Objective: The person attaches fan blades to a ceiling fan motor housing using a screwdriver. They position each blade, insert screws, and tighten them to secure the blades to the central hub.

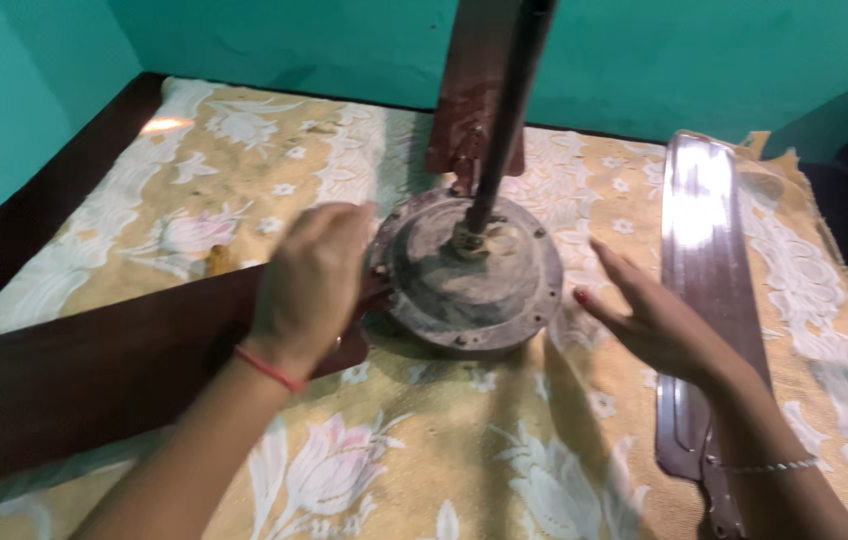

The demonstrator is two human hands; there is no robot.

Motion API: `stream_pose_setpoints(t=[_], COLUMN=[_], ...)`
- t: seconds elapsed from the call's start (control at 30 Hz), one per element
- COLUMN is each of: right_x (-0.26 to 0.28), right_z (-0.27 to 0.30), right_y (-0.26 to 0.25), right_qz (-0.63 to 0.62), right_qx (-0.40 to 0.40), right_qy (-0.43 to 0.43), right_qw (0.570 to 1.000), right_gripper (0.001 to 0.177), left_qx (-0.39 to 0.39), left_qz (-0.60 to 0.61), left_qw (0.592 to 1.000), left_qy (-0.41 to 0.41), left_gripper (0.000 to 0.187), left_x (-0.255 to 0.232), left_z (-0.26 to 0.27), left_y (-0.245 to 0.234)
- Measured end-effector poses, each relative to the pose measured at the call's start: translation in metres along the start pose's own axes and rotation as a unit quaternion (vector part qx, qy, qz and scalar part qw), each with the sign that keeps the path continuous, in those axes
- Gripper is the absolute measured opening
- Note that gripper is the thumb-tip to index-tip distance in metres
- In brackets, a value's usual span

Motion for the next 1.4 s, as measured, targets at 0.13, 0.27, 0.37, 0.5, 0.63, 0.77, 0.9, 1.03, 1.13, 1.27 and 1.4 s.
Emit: stream_pose_setpoints(t=[0.13,0.27,0.37,0.5,0.63,0.77,0.9,1.03,1.13,1.27,1.4], right_x=[-0.061,-0.095,-0.099,-0.087,-0.084,-0.092,-0.104,-0.110,-0.110,-0.108,-0.104], right_z=[0.038,0.052,0.064,0.067,0.063,0.063,0.067,0.069,0.071,0.074,0.069], right_y=[-0.049,-0.056,-0.062,-0.068,-0.070,-0.069,-0.069,-0.072,-0.074,-0.075,-0.069], right_qz=[0.187,0.251,0.231,0.189,0.157,0.209,0.193,0.156,0.115,0.109,0.132], right_qx=[-0.082,-0.037,-0.042,-0.082,-0.105,-0.106,-0.107,-0.121,-0.132,-0.131,-0.104], right_qy=[0.190,0.302,0.375,0.398,0.391,0.390,0.406,0.409,0.397,0.408,0.413], right_qw=[0.960,0.919,0.897,0.894,0.901,0.890,0.887,0.891,0.901,0.897,0.895], right_gripper=[0.103,0.124,0.119,0.119,0.124,0.130,0.135,0.130,0.121,0.110,0.110], left_qx=[0.056,0.248,0.279,0.228,0.209,0.187,0.315,0.340,0.325,0.374,0.316], left_qz=[0.138,0.192,0.256,0.200,0.165,0.145,0.181,0.284,0.327,0.410,0.509], left_qw=[0.986,0.949,0.923,0.949,0.962,0.969,0.925,0.885,0.863,0.729,0.664], left_qy=[0.072,0.004,-0.063,-0.083,-0.064,-0.065,-0.109,-0.142,-0.207,-0.401,-0.448], left_gripper=[0.027,0.016,0.012,0.013,0.013,0.013,0.015,0.026,0.033,0.043,0.054], left_x=[-0.086,-0.156,-0.184,-0.190,-0.182,-0.181,-0.193,-0.219,-0.222,-0.216,-0.212], left_z=[-0.005,-0.005,-0.014,-0.020,-0.015,-0.012,0.009,0.036,0.041,0.056,0.063], left_y=[0.052,0.146,0.213,0.268,0.283,0.270,0.251,0.222,0.216,0.231,0.242])
Point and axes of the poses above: each hand's wrist, its own z-axis away from the middle knuckle, its own y-axis out of the palm, x = y × z, the point moved 5 cm from there along -z, towards the middle knuckle, and after that the axes turned 5 degrees about -y, right-handed, at the moved point
